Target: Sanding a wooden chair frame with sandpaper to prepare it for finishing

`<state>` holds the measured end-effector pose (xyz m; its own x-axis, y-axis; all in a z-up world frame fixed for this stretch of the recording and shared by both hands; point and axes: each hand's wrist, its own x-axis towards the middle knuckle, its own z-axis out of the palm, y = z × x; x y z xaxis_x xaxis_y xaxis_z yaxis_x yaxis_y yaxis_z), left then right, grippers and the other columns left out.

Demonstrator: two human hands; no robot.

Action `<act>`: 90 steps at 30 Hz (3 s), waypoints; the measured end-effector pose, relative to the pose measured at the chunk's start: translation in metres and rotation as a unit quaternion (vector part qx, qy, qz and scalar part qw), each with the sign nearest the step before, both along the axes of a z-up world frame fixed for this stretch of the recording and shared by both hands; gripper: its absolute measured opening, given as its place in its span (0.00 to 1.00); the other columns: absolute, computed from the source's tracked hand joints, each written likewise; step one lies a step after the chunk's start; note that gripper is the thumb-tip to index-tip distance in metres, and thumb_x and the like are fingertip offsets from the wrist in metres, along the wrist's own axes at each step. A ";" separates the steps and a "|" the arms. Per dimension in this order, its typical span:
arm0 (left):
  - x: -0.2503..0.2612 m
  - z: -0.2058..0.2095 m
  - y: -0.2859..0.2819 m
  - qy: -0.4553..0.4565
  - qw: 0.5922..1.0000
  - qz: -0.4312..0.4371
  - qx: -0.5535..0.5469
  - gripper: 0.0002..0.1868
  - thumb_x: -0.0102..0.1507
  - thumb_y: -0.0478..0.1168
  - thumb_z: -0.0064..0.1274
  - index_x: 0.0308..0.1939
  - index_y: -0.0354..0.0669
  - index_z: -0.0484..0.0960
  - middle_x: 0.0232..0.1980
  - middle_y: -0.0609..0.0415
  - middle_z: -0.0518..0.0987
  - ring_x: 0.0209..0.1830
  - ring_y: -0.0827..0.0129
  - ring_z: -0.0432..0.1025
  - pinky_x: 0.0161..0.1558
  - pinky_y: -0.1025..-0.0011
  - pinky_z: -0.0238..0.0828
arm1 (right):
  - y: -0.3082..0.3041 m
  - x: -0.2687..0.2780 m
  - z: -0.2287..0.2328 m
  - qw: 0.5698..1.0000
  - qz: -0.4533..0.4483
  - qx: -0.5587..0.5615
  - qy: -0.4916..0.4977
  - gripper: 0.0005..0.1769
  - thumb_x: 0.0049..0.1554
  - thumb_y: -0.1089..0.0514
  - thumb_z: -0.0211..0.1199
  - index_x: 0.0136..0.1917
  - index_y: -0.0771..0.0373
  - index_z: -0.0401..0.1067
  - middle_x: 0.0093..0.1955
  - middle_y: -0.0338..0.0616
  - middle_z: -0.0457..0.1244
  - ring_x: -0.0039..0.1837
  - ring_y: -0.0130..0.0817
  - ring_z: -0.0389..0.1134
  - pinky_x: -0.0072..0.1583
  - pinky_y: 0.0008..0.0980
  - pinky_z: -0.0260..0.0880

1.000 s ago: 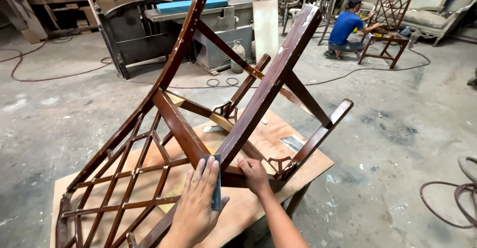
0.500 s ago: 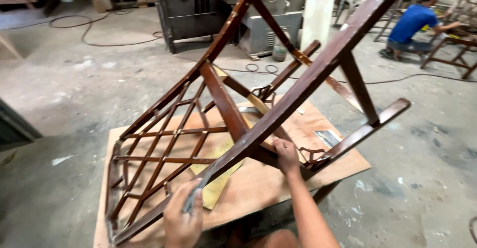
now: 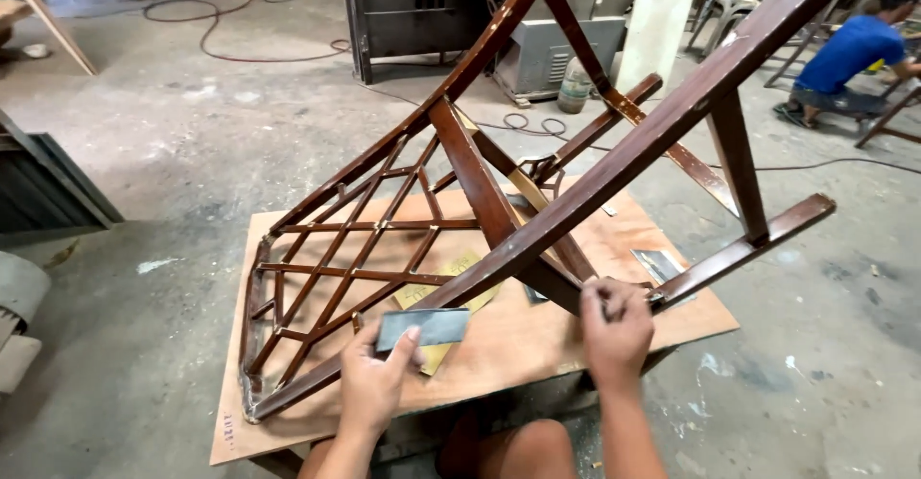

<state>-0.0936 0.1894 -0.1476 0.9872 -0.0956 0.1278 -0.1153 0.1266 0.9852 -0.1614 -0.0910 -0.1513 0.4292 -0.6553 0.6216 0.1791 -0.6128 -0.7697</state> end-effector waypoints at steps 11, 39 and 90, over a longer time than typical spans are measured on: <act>-0.024 0.029 -0.067 -0.147 0.966 -0.203 0.065 0.08 0.55 0.43 0.67 0.33 0.43 0.88 0.31 0.59 0.81 0.32 0.76 0.72 0.36 0.75 0.69 | 0.040 -0.039 0.026 0.925 0.279 -0.227 0.124 0.16 0.55 0.58 0.66 0.39 0.58 0.57 0.42 0.49 0.61 0.45 0.43 0.66 0.48 0.35 0.64; 0.134 0.062 -0.166 -0.422 0.821 -0.293 0.250 0.22 0.63 0.62 0.48 0.42 0.50 0.81 0.33 0.49 0.81 0.37 0.55 0.72 0.58 0.63 0.61 | -0.067 0.017 0.284 0.555 -0.317 -0.665 0.388 0.23 0.63 0.44 0.57 0.71 0.44 0.69 0.76 0.25 0.60 0.46 0.32 0.63 0.39 0.27 0.66; 0.131 0.062 -0.165 -0.400 0.837 -0.271 0.257 0.23 0.62 0.64 0.51 0.33 0.49 0.79 0.32 0.52 0.78 0.43 0.56 0.68 0.54 0.63 0.64 | -0.021 0.032 0.294 0.604 -0.250 -0.548 0.522 0.33 0.60 0.63 0.47 0.77 0.46 0.59 0.81 0.34 0.51 0.62 0.42 0.65 0.63 0.47 0.64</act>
<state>0.0374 0.0239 -0.0851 0.3992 -0.7471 0.5315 -0.8267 -0.0425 0.5611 -0.1291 -0.1117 0.1431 0.8811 -0.3056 0.3609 -0.4712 -0.6329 0.6143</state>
